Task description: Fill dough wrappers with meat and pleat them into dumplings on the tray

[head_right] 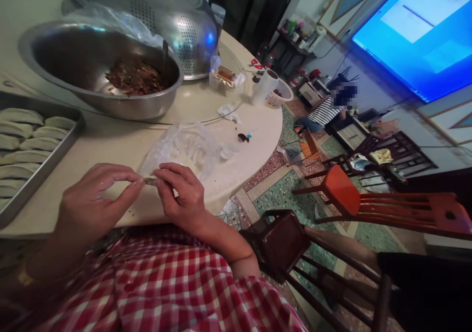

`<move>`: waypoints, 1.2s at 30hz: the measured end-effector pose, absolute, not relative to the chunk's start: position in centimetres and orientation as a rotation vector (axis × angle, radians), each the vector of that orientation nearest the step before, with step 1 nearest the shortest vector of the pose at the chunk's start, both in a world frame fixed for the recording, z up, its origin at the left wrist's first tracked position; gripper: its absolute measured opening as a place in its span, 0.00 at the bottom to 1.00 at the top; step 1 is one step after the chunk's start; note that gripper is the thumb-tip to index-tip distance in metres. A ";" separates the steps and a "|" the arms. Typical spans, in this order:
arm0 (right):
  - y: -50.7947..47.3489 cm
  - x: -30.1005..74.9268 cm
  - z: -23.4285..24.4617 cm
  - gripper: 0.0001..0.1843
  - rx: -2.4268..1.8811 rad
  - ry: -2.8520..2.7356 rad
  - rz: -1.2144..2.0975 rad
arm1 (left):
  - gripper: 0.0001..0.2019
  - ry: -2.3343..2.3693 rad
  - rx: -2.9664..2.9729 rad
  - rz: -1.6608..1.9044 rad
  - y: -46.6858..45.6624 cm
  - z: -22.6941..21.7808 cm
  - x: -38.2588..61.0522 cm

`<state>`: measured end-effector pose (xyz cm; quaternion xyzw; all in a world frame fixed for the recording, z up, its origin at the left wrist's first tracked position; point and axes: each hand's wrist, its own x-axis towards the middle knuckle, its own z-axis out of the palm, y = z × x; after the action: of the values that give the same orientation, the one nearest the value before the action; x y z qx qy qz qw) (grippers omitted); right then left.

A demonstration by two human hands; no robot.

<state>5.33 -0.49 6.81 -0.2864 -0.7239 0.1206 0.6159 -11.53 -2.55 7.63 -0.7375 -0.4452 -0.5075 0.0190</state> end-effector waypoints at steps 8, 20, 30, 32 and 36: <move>-0.4 5.7 6.7 0.12 -0.689 -1.749 0.368 | 0.12 -1.579 -2.337 -1.698 -2.7 7.8 -11.3; -0.3 8.1 8.8 0.15 -0.707 -1.848 0.602 | 0.02 -1.855 -2.223 -2.626 -2.0 7.4 -9.7; 0.3 8.9 9.3 0.07 -0.770 -1.822 0.438 | 0.05 -1.751 -2.378 -2.512 -1.8 6.6 -9.8; 0.3 8.8 9.4 0.07 -0.763 -1.808 0.434 | 0.05 -1.755 -2.433 -2.408 -2.0 6.8 -9.8; 0.2 8.5 9.5 0.08 -0.773 -1.820 0.480 | 0.03 -1.758 -2.473 -2.233 -2.3 7.4 -9.5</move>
<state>8.53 0.20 9.45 -0.3233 -0.7610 0.2007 0.5254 -9.47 -2.32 7.36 -0.6247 -0.4440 -0.5640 -0.3075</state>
